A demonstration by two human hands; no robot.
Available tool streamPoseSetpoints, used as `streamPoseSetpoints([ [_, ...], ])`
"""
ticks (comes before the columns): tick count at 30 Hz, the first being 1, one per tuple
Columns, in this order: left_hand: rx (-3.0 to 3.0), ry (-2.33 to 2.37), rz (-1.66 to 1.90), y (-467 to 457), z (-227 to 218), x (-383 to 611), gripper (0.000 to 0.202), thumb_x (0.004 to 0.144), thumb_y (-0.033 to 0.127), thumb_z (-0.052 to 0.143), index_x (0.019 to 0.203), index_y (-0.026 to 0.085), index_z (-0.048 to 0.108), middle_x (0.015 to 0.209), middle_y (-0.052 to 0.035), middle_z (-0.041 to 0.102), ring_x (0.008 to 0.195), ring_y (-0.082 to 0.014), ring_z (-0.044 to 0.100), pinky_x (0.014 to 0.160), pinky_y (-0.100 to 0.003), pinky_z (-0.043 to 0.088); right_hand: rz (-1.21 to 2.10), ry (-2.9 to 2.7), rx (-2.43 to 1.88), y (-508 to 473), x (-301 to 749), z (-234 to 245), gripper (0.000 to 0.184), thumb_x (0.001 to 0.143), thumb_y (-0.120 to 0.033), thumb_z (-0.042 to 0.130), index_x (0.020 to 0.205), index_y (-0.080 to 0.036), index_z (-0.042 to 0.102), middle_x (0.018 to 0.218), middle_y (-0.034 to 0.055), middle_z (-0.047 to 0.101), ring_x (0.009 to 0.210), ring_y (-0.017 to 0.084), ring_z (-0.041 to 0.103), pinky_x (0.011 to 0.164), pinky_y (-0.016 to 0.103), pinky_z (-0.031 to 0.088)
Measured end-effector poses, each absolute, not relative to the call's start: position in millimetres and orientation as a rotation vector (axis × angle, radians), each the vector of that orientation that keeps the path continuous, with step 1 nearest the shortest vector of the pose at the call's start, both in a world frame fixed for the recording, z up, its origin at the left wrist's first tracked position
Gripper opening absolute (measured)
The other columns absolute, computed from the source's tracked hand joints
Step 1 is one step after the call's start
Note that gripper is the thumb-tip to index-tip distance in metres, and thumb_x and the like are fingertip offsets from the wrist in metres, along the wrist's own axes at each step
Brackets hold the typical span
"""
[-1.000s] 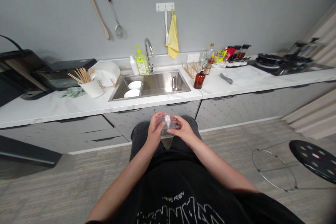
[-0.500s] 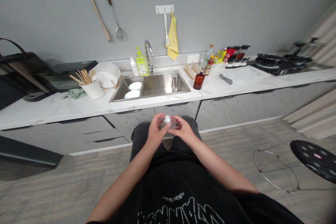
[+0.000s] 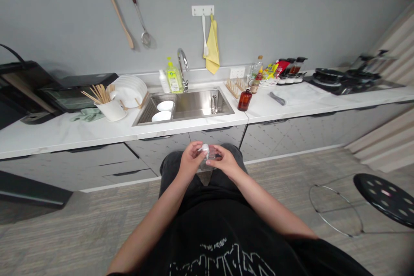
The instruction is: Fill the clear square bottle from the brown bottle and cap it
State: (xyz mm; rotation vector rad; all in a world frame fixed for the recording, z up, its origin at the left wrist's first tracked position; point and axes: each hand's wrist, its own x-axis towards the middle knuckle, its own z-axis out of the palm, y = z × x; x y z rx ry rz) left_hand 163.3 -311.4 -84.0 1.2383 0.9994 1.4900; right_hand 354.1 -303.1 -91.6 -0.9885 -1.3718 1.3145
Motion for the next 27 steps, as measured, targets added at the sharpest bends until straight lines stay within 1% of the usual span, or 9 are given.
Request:
streamPoseSetpoints([
  [3,1.230,1.042,1.538,-309,-86,163,0.050,0.077,0.040,0.103,0.116,0.022,0.077,0.114,-0.0082,0.083,0.106,-0.0248,0.081,0.096,-0.037,0.065,1.320,-1.381,-0.990,-302,350,-94,0.081,0.062,-0.046,0.112,0.134,-0.024,0.082,0.128,0.0119,0.087,0.113,0.032,0.083,0.094,0.044,0.068],
  [7,1.225,1.053,1.545,-306,-88,156,0.055,0.072,0.038,0.105,0.117,0.022,0.077,0.097,-0.0035,0.082,0.093,-0.0229,0.081,0.093,-0.038,0.066,1.310,-1.407,-0.986,-301,347,-97,0.080,0.063,-0.044,0.112,0.134,-0.024,0.082,0.131,0.0125,0.087,0.116,0.032,0.083,0.094,0.044,0.069],
  [10,1.269,1.058,1.530,-304,-90,150,0.056,0.073,0.038,0.105,0.121,0.022,0.078,0.093,-0.0029,0.082,0.089,-0.0235,0.083,0.094,-0.041,0.067,1.298,-1.430,-0.990,-299,347,-99,0.079,0.062,-0.045,0.112,0.133,-0.025,0.083,0.131,0.0120,0.087,0.116,0.033,0.083,0.092,0.044,0.069],
  [14,1.310,1.052,1.509,-304,-93,148,0.056,0.078,0.039,0.103,0.127,0.023,0.079,0.098,-0.0061,0.086,0.095,-0.0261,0.085,0.099,-0.045,0.068,1.284,-1.453,-1.003,-297,350,-101,0.081,0.063,-0.045,0.112,0.136,-0.026,0.083,0.130,0.0114,0.088,0.117,0.034,0.083,0.093,0.044,0.069],
  [17,1.310,1.026,1.509,-306,-97,146,0.055,0.083,0.042,0.102,0.129,0.023,0.079,0.110,-0.0094,0.086,0.107,-0.0283,0.085,0.109,-0.049,0.066,1.310,-1.454,-0.997,-293,351,-101,0.082,0.063,-0.045,0.112,0.138,-0.026,0.082,0.133,0.0125,0.087,0.121,0.035,0.083,0.095,0.045,0.069],
  [20,1.310,0.953,1.456,-306,-100,137,0.062,0.086,0.045,0.102,0.139,0.025,0.076,0.141,-0.0165,0.081,0.137,-0.0347,0.078,0.116,-0.051,0.063,1.333,-1.433,-0.986,-284,352,-100,0.082,0.066,-0.047,0.111,0.139,-0.026,0.081,0.134,0.0130,0.087,0.122,0.035,0.083,0.097,0.046,0.069],
  [22,1.324,0.916,1.379,-304,-103,129,0.075,0.082,0.043,0.105,0.148,0.027,0.072,0.158,-0.0200,0.073,0.149,-0.0391,0.071,0.116,-0.052,0.062,1.337,-1.417,-0.972,-274,350,-98,0.081,0.069,-0.049,0.110,0.140,-0.026,0.080,0.135,0.0128,0.087,0.123,0.035,0.083,0.101,0.047,0.069],
  [24,1.335,0.922,1.339,-299,-106,121,0.087,0.076,0.040,0.109,0.153,0.028,0.069,0.163,-0.0218,0.070,0.151,-0.0409,0.070,0.115,-0.054,0.062,1.346,-1.422,-0.947,-262,345,-96,0.082,0.069,-0.051,0.110,0.141,-0.027,0.079,0.136,0.0124,0.086,0.124,0.035,0.082,0.104,0.049,0.068],
  [27,1.312,0.997,1.386,-287,-110,109,0.091,0.071,0.037,0.111,0.152,0.026,0.070,0.159,-0.0216,0.073,0.145,-0.0393,0.073,0.116,-0.054,0.062,1.383,-1.501,-0.891,-242,332,-89,0.085,0.072,-0.052,0.109,0.147,-0.028,0.077,0.143,0.0131,0.083,0.128,0.035,0.081,0.110,0.052,0.067],
])
